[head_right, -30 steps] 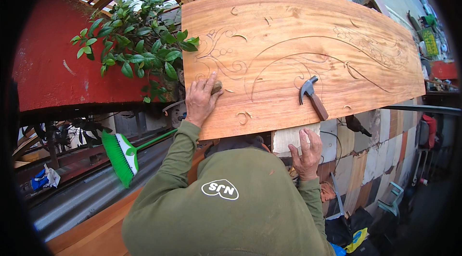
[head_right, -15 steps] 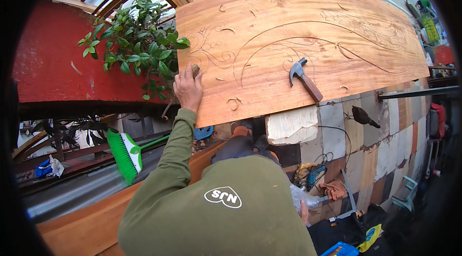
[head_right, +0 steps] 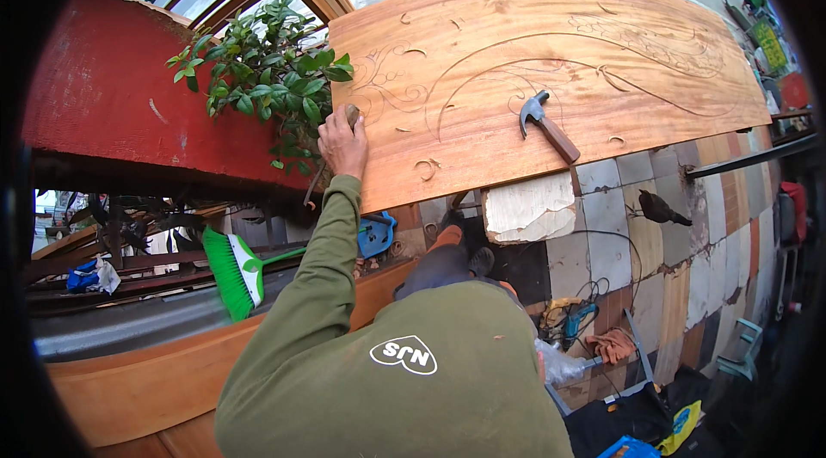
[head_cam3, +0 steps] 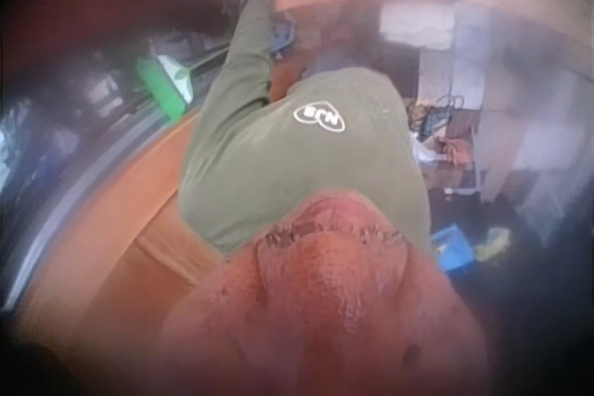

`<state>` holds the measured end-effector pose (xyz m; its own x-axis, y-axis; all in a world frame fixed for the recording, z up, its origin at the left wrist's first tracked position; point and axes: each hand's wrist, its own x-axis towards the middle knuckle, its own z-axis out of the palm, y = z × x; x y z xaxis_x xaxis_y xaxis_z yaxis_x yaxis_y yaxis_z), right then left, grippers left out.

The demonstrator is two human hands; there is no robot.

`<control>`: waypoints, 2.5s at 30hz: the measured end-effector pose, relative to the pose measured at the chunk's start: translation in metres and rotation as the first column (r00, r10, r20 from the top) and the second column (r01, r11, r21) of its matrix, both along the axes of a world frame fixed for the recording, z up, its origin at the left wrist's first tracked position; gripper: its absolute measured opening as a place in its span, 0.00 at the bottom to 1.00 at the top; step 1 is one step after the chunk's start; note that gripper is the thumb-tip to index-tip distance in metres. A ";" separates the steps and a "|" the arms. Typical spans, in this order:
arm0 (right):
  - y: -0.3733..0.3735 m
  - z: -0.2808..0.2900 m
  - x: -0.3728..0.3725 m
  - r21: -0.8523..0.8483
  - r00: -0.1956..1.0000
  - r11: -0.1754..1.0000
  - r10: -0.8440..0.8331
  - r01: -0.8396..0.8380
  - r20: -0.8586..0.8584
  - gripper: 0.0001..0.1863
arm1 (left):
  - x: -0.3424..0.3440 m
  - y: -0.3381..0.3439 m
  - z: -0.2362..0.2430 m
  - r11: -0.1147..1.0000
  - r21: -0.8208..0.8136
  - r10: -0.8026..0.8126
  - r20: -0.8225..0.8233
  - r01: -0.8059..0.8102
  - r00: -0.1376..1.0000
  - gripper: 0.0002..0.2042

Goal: The person carves decorative patterns into a large wooden board using a chisel and hammer, while an observer stands nearby.

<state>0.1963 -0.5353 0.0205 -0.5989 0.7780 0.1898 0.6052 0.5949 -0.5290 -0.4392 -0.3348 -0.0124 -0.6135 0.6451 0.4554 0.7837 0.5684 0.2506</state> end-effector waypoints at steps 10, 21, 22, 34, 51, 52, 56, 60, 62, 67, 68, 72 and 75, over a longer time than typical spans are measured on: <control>-0.001 0.002 -0.001 0.021 0.999 0.999 0.039 -0.039 0.008 0.31 | -0.010 0.003 0.004 0.979 0.007 0.202 0.104 -0.204 0.974 0.24; -0.006 0.007 -0.001 0.025 0.998 0.998 0.060 -0.061 0.035 0.31 | -0.013 0.006 0.007 0.974 0.016 0.217 0.250 -0.228 0.944 0.22; -0.006 0.007 -0.002 0.025 0.997 0.997 0.069 -0.070 0.030 0.31 | -0.015 0.003 0.007 0.972 0.014 0.223 0.245 -0.233 0.943 0.22; -0.010 0.005 -0.010 0.012 0.995 0.995 0.095 -0.095 0.022 0.32 | -0.022 0.004 0.000 0.965 0.110 0.196 0.292 -0.237 0.936 0.22; -0.018 0.000 -0.028 0.004 0.991 0.991 0.133 -0.133 0.004 0.33 | -0.027 0.004 -0.001 0.947 0.165 0.194 0.391 -0.276 0.900 0.24; -0.018 -0.001 -0.029 0.005 0.991 0.991 0.131 -0.131 0.001 0.33 | -0.028 0.003 -0.002 0.950 0.168 0.185 0.383 -0.265 0.905 0.24; -0.023 -0.001 -0.034 0.001 0.991 0.991 0.131 -0.131 -0.010 0.33 | -0.030 0.001 -0.004 0.950 0.166 0.187 0.375 -0.264 0.908 0.26; -0.029 -0.002 -0.037 -0.001 0.992 0.992 0.127 -0.127 -0.012 0.34 | -0.024 0.005 0.002 0.950 0.088 0.236 0.423 -0.299 0.875 0.26; -0.030 -0.001 -0.040 0.002 0.990 0.990 0.138 -0.138 -0.020 0.34 | -0.028 0.003 0.000 0.950 0.099 0.233 0.410 -0.297 0.882 0.26; -0.035 0.002 -0.045 -0.001 0.986 0.986 0.164 -0.164 -0.031 0.34 | -0.032 0.003 -0.003 0.951 0.090 0.244 0.374 -0.297 0.895 0.25; -0.036 0.002 -0.046 -0.001 0.985 0.986 0.168 -0.168 -0.031 0.34 | -0.036 0.003 -0.008 0.952 0.085 0.243 0.366 -0.293 0.898 0.25; -0.044 0.007 -0.048 -0.008 0.983 0.983 0.180 -0.181 -0.038 0.35 | -0.034 0.008 -0.012 0.962 0.045 0.236 0.367 -0.270 0.900 0.25; -0.047 0.012 -0.051 -0.013 0.976 0.977 0.211 -0.212 -0.061 0.35 | -0.043 0.007 -0.020 0.961 0.104 0.211 0.327 -0.257 0.921 0.25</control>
